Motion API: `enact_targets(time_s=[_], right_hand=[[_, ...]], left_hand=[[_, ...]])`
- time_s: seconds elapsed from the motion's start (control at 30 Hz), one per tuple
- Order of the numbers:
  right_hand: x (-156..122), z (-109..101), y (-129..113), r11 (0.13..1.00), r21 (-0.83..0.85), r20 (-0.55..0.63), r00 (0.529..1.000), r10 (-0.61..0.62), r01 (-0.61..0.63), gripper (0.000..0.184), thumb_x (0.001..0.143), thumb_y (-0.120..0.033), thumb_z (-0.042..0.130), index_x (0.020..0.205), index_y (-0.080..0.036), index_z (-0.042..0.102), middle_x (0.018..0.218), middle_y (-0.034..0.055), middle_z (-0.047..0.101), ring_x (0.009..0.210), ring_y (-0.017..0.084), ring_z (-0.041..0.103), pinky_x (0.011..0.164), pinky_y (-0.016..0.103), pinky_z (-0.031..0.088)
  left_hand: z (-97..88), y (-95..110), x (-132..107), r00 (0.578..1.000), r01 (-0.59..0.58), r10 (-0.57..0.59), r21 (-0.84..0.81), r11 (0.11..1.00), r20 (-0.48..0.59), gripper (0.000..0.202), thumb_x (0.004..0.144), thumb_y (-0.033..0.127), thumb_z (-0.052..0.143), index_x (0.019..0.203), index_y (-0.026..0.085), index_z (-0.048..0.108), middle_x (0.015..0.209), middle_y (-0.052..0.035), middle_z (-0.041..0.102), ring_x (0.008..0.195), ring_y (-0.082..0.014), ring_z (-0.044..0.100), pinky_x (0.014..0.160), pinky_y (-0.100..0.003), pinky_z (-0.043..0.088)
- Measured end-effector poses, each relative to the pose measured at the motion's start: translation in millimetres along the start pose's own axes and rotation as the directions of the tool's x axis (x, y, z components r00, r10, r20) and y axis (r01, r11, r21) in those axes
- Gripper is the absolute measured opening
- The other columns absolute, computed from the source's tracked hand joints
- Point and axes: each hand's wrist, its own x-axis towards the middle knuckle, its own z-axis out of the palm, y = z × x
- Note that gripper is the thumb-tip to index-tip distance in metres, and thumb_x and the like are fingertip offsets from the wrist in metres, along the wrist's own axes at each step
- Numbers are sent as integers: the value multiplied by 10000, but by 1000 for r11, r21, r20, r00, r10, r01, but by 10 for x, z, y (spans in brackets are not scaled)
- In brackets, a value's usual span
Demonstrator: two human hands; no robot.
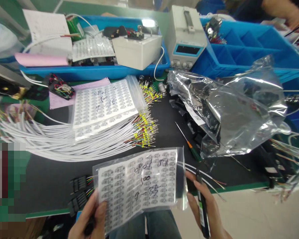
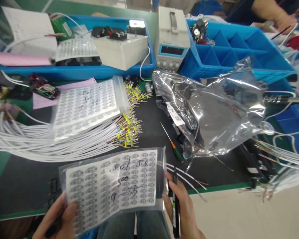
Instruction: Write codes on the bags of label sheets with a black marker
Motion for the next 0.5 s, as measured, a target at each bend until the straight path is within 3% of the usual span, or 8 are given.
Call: enact_targets(time_s=[0.1, 0.2, 0.27, 0.33, 0.4, 0.43, 0.5], right_hand=[[87, -112, -118, 999, 36, -16, 999, -40, 41, 551, 799, -117, 553, 1312, -229, 389, 1241, 106, 556, 1105, 276, 544, 904, 430, 469], [232, -209, -330, 990, 141, -58, 998, 9, 0, 384, 869, -224, 479, 1253, -224, 487, 1020, 96, 638, 907, 258, 599, 776, 404, 496], [380, -274, -536, 948, 295, -112, 981, 160, -121, 290, 905, -281, 420, 1142, -224, 577, 765, 63, 618, 693, 216, 577, 611, 348, 481], [563, -357, -779, 800, 528, -84, 920, 383, -285, 212, 903, -303, 437, 1001, -234, 611, 585, 8, 517, 535, 165, 499, 487, 279, 418], [752, -461, -1025, 568, 724, 59, 854, 516, -393, 121, 869, -323, 511, 879, -229, 586, 505, -40, 417, 449, 116, 417, 424, 215, 343], [835, -516, -1137, 479, 774, 127, 842, 524, -415, 126, 847, -339, 547, 832, -217, 573, 493, -53, 387, 426, 96, 377, 410, 196, 309], [959, -624, -1323, 415, 804, 209, 856, 473, -426, 175, 822, -359, 587, 769, -196, 551, 493, -58, 385, 416, 80, 345, 409, 192, 286]], left_hand=[[-6, 191, 350, 999, 25, -22, -64, 998, 39, 344, 843, 433, 500, 1095, 226, 610, 1016, -69, 696, 967, -246, 638, 849, -351, 523], [-99, 293, 652, 984, -163, 171, -124, 979, 58, 406, 863, 410, 462, 1191, 184, 540, 1234, -114, 577, 1124, -241, 545, 951, -364, 447], [-225, 391, 695, 955, -269, 281, -124, 955, 91, 378, 864, 397, 461, 1159, 177, 547, 1193, -117, 588, 1064, -220, 574, 901, -333, 468], [-380, 580, 594, 923, -279, 297, -107, 954, 245, 293, 870, 404, 456, 1020, 193, 594, 952, -66, 666, 848, -179, 633, 746, -270, 499], [-532, 855, 411, 828, -309, 327, -115, 944, 455, 262, 872, 420, 455, 843, 203, 598, 748, -8, 654, 682, -148, 619, 634, -235, 470], [-601, 1005, 318, 792, -337, 342, -105, 936, 506, 276, 872, 429, 455, 774, 203, 580, 686, 9, 630, 632, -140, 599, 607, -235, 447], [-724, 1280, 169, 743, -387, 364, -84, 918, 562, 293, 875, 430, 449, 726, 201, 555, 637, 22, 606, 597, -138, 582, 582, -239, 413]])
